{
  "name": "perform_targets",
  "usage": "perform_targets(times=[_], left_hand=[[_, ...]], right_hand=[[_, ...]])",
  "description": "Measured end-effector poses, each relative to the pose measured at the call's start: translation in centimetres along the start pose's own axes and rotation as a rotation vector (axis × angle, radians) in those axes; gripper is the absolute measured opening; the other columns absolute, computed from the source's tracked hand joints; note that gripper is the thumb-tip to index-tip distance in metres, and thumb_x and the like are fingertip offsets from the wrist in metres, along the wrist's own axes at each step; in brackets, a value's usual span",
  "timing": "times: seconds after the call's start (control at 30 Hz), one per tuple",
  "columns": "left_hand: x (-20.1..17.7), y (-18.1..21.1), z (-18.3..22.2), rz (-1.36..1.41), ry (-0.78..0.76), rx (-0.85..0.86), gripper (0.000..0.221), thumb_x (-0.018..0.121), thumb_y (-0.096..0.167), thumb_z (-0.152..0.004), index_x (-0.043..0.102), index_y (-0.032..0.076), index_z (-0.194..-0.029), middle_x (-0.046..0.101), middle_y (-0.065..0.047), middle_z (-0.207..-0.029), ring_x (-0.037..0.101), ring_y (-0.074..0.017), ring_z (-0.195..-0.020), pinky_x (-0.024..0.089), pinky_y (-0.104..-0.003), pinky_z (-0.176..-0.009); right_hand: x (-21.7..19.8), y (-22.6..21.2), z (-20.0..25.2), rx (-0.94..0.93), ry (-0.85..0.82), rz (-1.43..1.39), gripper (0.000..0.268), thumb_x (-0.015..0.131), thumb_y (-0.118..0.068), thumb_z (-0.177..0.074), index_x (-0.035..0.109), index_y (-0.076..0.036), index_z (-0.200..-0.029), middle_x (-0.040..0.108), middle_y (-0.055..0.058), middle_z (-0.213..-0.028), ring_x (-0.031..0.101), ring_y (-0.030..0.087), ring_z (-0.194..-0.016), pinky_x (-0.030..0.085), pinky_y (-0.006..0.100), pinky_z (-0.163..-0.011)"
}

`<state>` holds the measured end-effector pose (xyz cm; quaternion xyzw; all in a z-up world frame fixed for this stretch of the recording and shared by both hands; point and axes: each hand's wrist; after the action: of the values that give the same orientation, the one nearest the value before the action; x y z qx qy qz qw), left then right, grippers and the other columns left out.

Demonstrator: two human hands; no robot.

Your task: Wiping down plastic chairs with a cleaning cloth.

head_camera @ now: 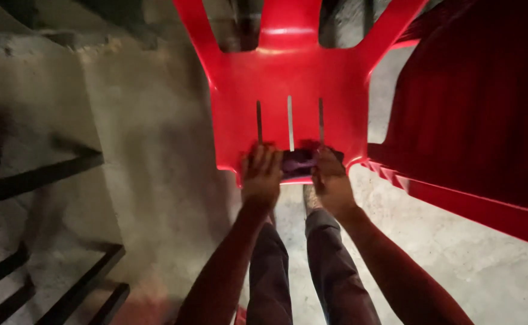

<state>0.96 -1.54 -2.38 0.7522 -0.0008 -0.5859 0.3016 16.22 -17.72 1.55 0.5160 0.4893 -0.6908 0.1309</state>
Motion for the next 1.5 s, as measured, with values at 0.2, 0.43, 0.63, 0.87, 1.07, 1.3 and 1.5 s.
perform_targets(times=[0.2,0.43,0.63,0.87,1.07,1.3,1.5], left_hand=[[1.4,-1.4,1.6,-0.059,-0.149,0.04,0.06,0.058,0.015,-0.09,0.056,0.011,-0.15,0.049,-0.009,-0.157,0.04,-0.031,-0.152,0.03,-0.063,-0.122],[2.1,-8.6,-6.6,-0.203,0.02,0.025,0.043,0.059,0.022,-0.089,0.065,0.024,-0.132,0.06,-0.009,-0.129,0.055,-0.038,-0.113,0.051,-0.057,-0.085],[5.1,-16.4,-20.9,-0.429,-0.023,0.227,0.047,0.056,0.031,-0.091,0.061,0.014,-0.134,0.062,-0.012,-0.127,0.057,-0.0352,-0.12,0.052,-0.054,-0.088],[5.8,-17.3,-22.0,-0.293,-0.024,0.099,0.056,0.054,0.021,-0.095,0.054,0.01,-0.15,0.06,-0.016,-0.134,0.054,-0.0402,-0.125,0.047,-0.055,-0.097],[4.0,-12.6,-6.2,-0.213,0.139,-0.005,0.058,0.062,0.023,-0.088,0.056,0.021,-0.146,0.058,-0.012,-0.133,0.055,-0.0415,-0.124,0.048,-0.064,-0.105],[3.4,-3.0,9.9,-0.022,-0.095,-0.278,0.068,0.064,0.018,-0.083,0.054,0.03,-0.149,0.054,-0.013,-0.142,0.051,-0.0431,-0.127,0.042,-0.063,-0.107],[3.3,-1.7,4.4,0.046,-0.135,-0.291,0.062,0.062,0.016,-0.088,0.057,0.03,-0.147,0.055,-0.013,-0.142,0.051,-0.0427,-0.129,0.042,-0.059,-0.109]], right_hand=[[3.3,-1.6,-0.5,-0.088,-0.07,0.251,0.05,0.059,-0.007,-0.092,0.058,-0.005,-0.142,0.047,0.021,-0.15,0.043,0.048,-0.14,0.035,0.07,-0.111],[6.8,-1.3,-9.3,-0.148,-0.041,0.208,0.057,0.057,0.003,-0.088,0.056,-0.003,-0.145,0.046,0.019,-0.152,0.041,0.048,-0.145,0.032,0.067,-0.118],[8.8,0.7,-23.4,-0.103,0.128,0.106,0.053,0.059,0.003,-0.097,0.052,0.002,-0.15,0.037,0.029,-0.159,0.039,0.05,-0.147,0.036,0.056,-0.122],[11.7,2.1,-25.8,-0.022,0.283,0.115,0.052,0.058,0.01,-0.09,0.055,0.001,-0.141,0.039,0.027,-0.161,0.033,0.049,-0.152,0.033,0.052,-0.128],[10.6,-1.9,-12.6,-0.126,0.124,0.232,0.051,0.055,0.004,-0.087,0.055,0.005,-0.137,0.047,0.027,-0.142,0.043,0.045,-0.133,0.034,0.052,-0.117],[8.6,-3.9,1.3,-0.113,-0.203,0.523,0.026,0.054,-0.013,-0.104,0.062,0.0,-0.126,0.062,0.021,-0.112,0.062,0.035,-0.101,0.047,0.042,-0.096],[4.3,-3.8,-1.0,-0.035,-0.001,-0.021,0.036,0.056,0.008,-0.091,0.067,-0.009,-0.121,0.063,0.015,-0.109,0.065,0.035,-0.105,0.052,0.045,-0.1]])
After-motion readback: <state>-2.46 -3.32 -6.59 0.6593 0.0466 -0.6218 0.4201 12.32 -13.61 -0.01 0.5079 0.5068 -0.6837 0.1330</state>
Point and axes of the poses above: each hand's wrist, its own z-axis away from the middle knuckle, its own x-axis out of the palm, y = z × x
